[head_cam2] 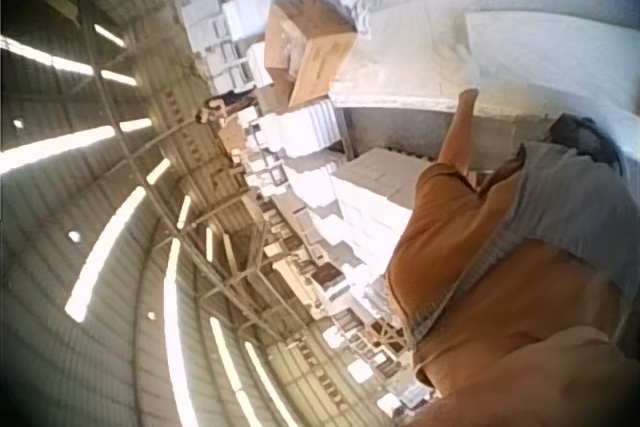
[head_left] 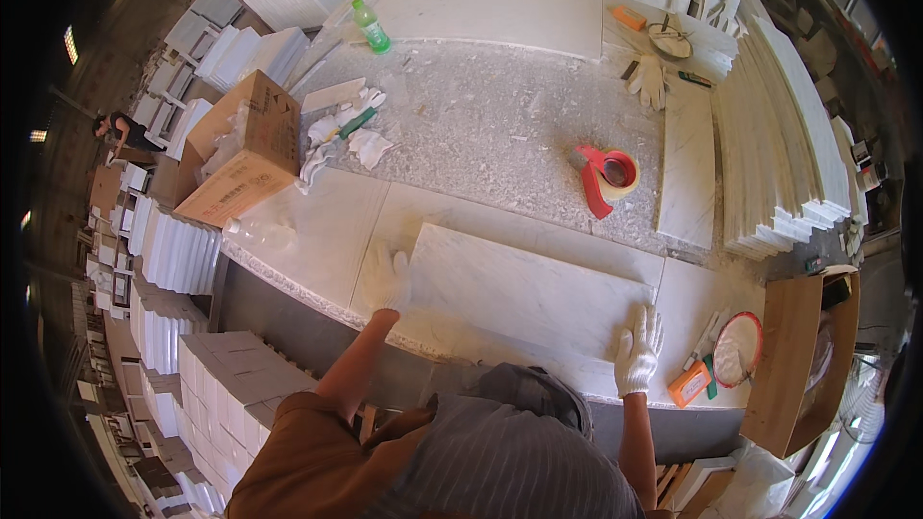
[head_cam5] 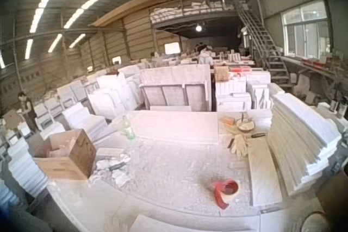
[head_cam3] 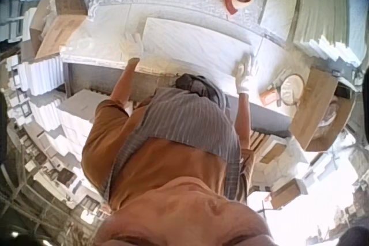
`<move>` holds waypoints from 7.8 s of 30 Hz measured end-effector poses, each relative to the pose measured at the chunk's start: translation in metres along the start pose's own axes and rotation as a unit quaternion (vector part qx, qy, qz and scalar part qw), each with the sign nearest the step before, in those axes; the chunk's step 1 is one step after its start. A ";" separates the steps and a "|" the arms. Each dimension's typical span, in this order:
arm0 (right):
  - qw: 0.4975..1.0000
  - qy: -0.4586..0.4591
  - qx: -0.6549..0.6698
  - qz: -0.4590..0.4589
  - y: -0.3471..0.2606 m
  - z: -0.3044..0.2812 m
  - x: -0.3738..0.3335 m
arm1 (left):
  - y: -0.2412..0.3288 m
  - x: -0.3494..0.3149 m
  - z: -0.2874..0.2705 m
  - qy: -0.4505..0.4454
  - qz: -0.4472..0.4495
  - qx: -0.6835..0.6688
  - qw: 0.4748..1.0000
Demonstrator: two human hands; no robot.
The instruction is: The person wraps rectangular white panels in plastic film, places them into cardboard boxes, and seals the boxes with a tape dispenser. The person repeats this process for multiple panels in a warehouse setting.
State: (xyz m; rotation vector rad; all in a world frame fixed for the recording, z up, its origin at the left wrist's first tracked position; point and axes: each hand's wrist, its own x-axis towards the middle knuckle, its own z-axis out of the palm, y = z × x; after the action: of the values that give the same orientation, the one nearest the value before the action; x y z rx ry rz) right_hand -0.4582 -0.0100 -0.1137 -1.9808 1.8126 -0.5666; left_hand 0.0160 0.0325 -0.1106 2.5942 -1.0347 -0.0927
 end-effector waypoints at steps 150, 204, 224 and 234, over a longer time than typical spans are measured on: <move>0.978 0.080 0.192 -0.023 0.017 -0.002 0.017 | 0.429 0.045 -0.111 -0.496 0.253 -0.137 0.819; 0.867 0.006 0.456 0.203 0.049 0.007 -0.008 | 0.219 -0.045 0.040 -0.196 0.543 0.009 0.816; 0.947 -0.036 0.267 0.175 0.035 0.006 -0.004 | -0.003 0.007 0.034 -0.196 0.030 -0.286 0.937; 0.961 -0.012 0.227 0.156 0.014 -0.001 -0.001 | -0.020 0.029 0.050 -0.235 0.017 -0.280 0.931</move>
State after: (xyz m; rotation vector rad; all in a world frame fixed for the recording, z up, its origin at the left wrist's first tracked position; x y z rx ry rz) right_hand -0.4706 -0.0097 -0.1203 -1.3651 1.7401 -0.7686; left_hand 0.0412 0.0114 -0.1628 2.0617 -1.0109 -0.8999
